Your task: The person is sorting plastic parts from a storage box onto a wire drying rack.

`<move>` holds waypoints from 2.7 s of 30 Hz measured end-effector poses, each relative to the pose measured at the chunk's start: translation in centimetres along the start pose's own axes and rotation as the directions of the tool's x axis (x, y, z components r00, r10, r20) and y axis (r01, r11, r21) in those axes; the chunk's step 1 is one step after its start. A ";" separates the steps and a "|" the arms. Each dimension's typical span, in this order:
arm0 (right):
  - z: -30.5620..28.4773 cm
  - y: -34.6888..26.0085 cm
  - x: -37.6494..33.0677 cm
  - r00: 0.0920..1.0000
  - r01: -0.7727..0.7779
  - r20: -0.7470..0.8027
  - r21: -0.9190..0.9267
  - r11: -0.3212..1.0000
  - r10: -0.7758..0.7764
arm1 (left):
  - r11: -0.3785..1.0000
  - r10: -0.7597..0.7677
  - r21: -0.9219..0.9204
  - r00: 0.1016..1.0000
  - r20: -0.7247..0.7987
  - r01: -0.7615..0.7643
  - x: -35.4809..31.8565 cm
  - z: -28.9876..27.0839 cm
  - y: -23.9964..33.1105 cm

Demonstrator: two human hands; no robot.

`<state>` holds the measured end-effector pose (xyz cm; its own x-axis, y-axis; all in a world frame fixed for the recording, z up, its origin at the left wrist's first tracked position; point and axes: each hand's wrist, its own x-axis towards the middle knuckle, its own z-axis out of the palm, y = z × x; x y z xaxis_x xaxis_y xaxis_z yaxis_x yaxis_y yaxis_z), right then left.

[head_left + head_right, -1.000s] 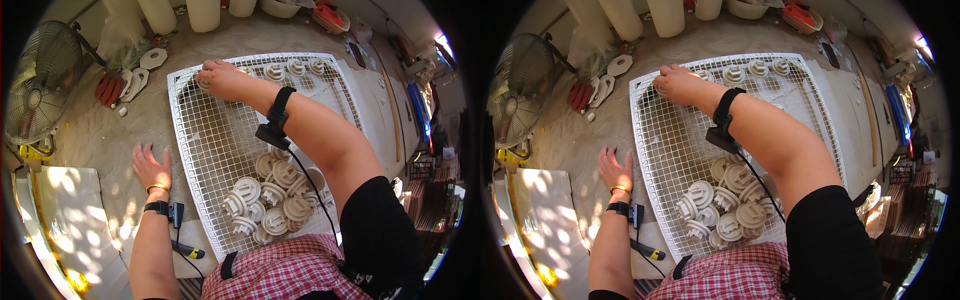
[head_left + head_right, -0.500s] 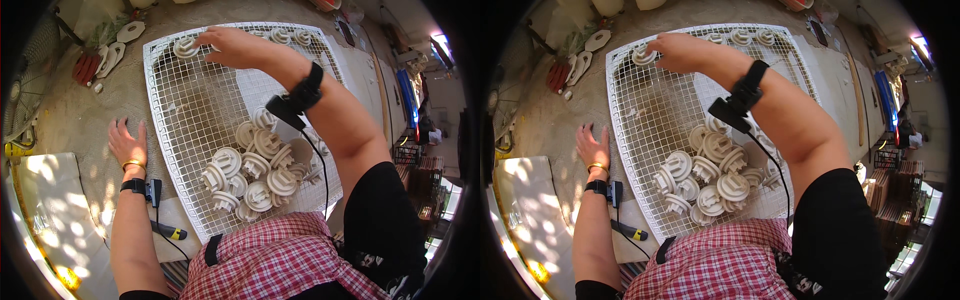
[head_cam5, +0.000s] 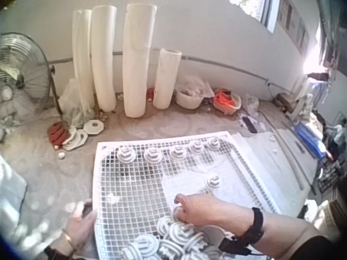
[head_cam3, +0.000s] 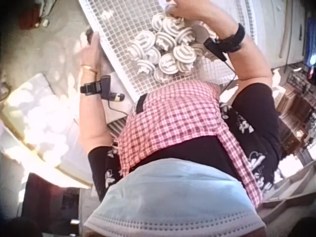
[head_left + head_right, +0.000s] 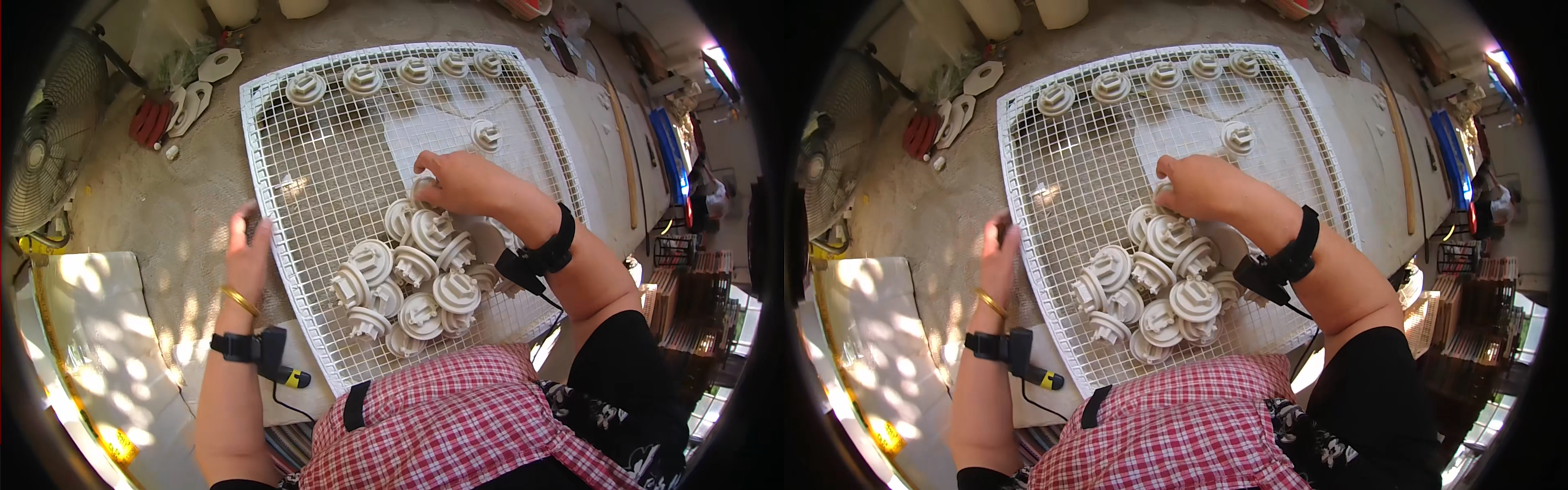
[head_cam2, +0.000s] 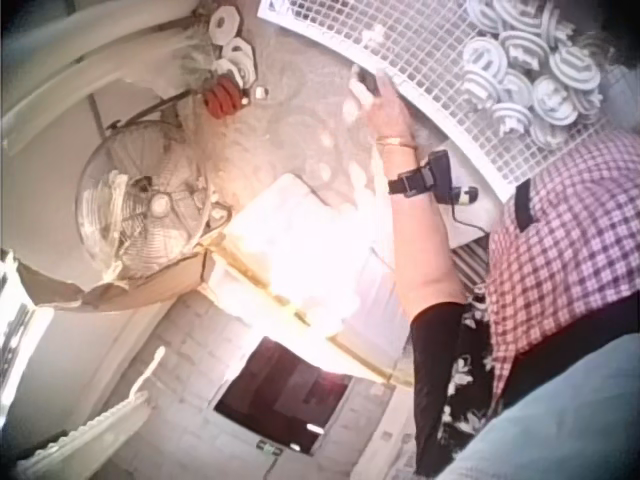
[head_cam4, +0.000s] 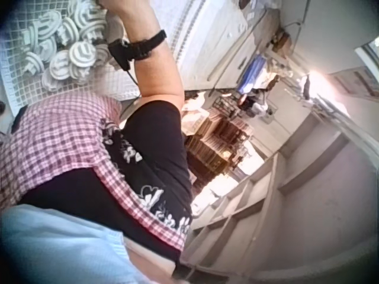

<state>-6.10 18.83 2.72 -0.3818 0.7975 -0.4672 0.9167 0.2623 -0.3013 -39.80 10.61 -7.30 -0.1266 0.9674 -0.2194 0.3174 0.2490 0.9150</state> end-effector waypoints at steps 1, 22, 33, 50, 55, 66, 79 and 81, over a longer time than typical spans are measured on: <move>0.1 -0.5 0.0 0.999 0.033 -0.013 0.010 0.999 -0.033 | 0.980 -0.033 -0.190 0.989 0.144 0.060 -1.5 1.0 1.3; -0.9 -10.0 14.3 0.740 0.491 -0.359 -0.288 0.822 -0.568 | 0.818 0.484 0.168 0.816 0.316 -0.550 -9.2 6.1 4.8; 0.6 -10.7 15.0 0.710 0.626 -0.353 -0.077 0.776 -0.609 | 0.803 0.519 0.157 0.805 0.287 -0.575 -9.4 5.9 4.9; -1.9 -4.4 2.7 0.930 0.139 0.343 0.010 0.990 -0.134 | 0.842 0.527 -0.027 0.810 0.257 -0.539 -9.1 6.7 5.0; 0.1 -4.9 1.3 0.987 0.055 0.157 -0.062 0.997 -0.045 | 0.872 0.482 -0.023 0.847 0.227 -0.490 -9.2 7.1 4.7; 2.2 -4.9 3.4 0.809 0.524 -0.254 -0.096 0.846 -0.530 | 0.869 0.483 0.014 0.854 0.191 -0.495 -9.1 7.4 5.2; 0.9 -3.8 6.4 0.859 0.398 -0.370 0.049 0.916 -0.354 | 0.873 0.473 0.017 0.856 0.209 -0.487 -9.1 7.2 5.2; 0.2 -4.1 8.1 0.810 0.417 -0.460 0.016 0.909 -0.363 | 0.870 0.475 0.035 0.856 0.205 -0.491 -9.0 7.1 5.1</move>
<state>-13.02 24.11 0.02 -0.5883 0.8007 0.1131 0.6722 0.5620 -0.4820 -30.34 3.50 -3.08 0.2348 0.9557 0.1773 0.3714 -0.2568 0.8923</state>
